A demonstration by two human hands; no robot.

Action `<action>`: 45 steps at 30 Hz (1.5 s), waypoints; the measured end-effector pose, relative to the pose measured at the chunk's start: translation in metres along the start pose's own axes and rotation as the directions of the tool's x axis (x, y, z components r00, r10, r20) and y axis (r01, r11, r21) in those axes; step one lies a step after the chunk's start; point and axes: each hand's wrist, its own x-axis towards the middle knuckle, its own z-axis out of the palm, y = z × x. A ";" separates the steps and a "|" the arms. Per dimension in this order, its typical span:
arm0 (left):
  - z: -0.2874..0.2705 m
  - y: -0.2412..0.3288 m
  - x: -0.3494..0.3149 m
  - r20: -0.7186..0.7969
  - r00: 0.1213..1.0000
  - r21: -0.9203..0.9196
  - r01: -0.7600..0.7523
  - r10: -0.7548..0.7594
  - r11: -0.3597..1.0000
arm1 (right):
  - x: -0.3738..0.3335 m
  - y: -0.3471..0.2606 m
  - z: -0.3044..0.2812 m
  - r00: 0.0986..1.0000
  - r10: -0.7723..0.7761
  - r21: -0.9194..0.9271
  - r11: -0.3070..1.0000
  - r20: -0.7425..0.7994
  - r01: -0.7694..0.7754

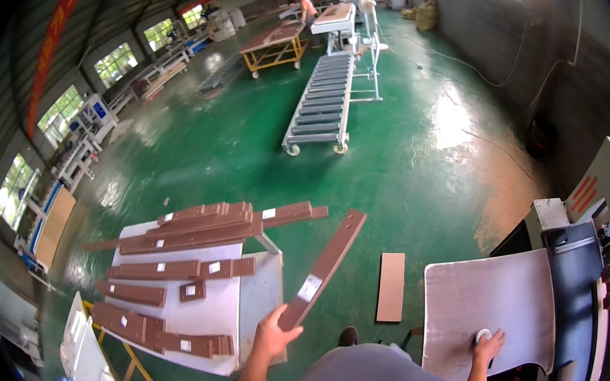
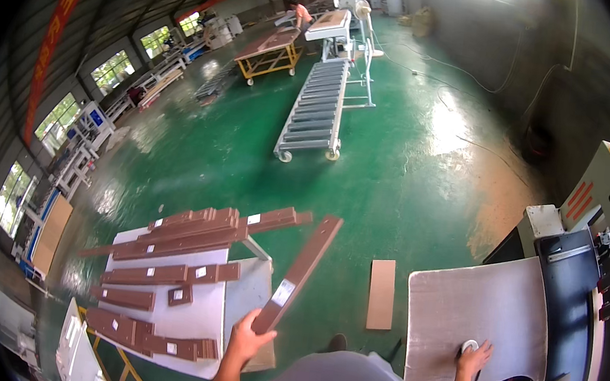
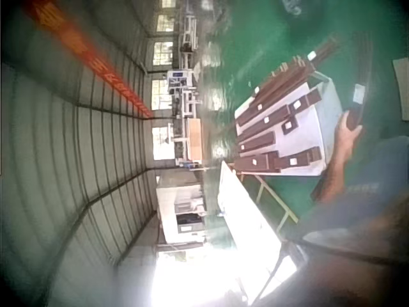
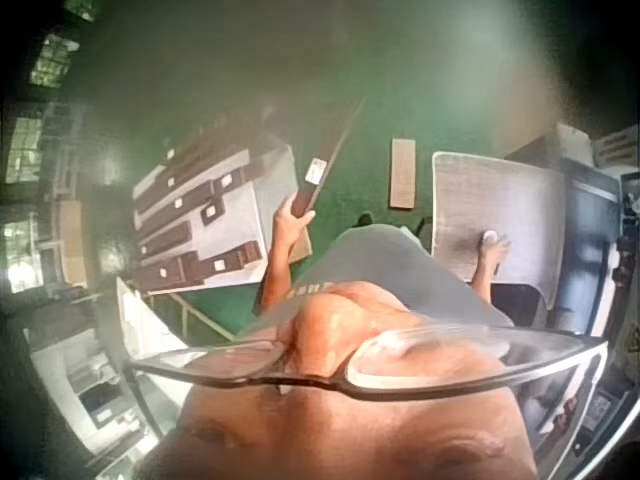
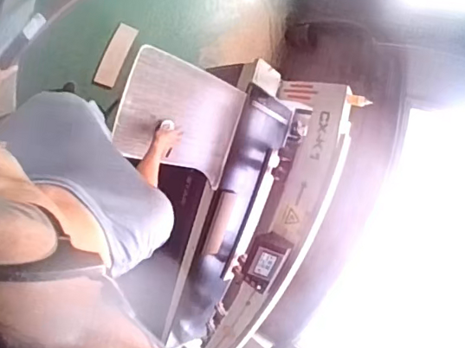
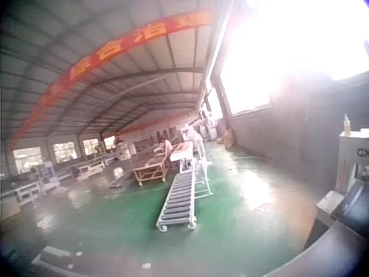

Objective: The person positions a wooden board on a boring machine, activates the pneumatic clamps and drills, and then removes the board. They use an air nozzle to clean the surface and a tape measure to check the board's length.

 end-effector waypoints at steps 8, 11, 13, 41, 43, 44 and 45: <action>0.043 0.101 0.321 0.505 0.763 0.159 -0.541 0.403 0.826 | 0.007 -0.337 -0.069 0.841 -0.535 0.310 0.787 -0.087 0.533; 0.086 0.134 0.413 0.670 0.624 0.131 -0.632 0.401 0.764 | 0.051 -0.419 -0.040 0.847 -0.525 0.375 0.772 -0.077 0.513; 0.106 0.145 0.460 0.683 0.607 0.118 -0.642 0.407 0.758 | 0.100 -0.451 0.014 0.900 -0.432 0.444 0.795 -0.062 0.413; 0.032 0.034 1.115 0.336 0.877 -0.114 -0.325 0.344 0.939 | 0.440 -1.243 0.249 0.702 -0.660 0.925 0.380 0.268 0.004; 0.000 0.024 1.170 0.286 0.891 -0.070 -0.346 0.351 0.936 | 0.447 -1.311 0.270 0.638 -0.689 0.914 0.403 0.344 -0.057; -0.018 0.012 1.191 0.261 0.909 -0.043 -0.327 0.326 0.944 | 0.440 -1.346 0.286 0.609 -0.711 0.913 0.404 0.353 -0.058; -0.035 -0.001 1.212 0.235 0.924 -0.018 -0.307 0.303 0.951 | 0.433 -1.388 0.306 0.592 -0.728 0.911 0.412 0.346 -0.026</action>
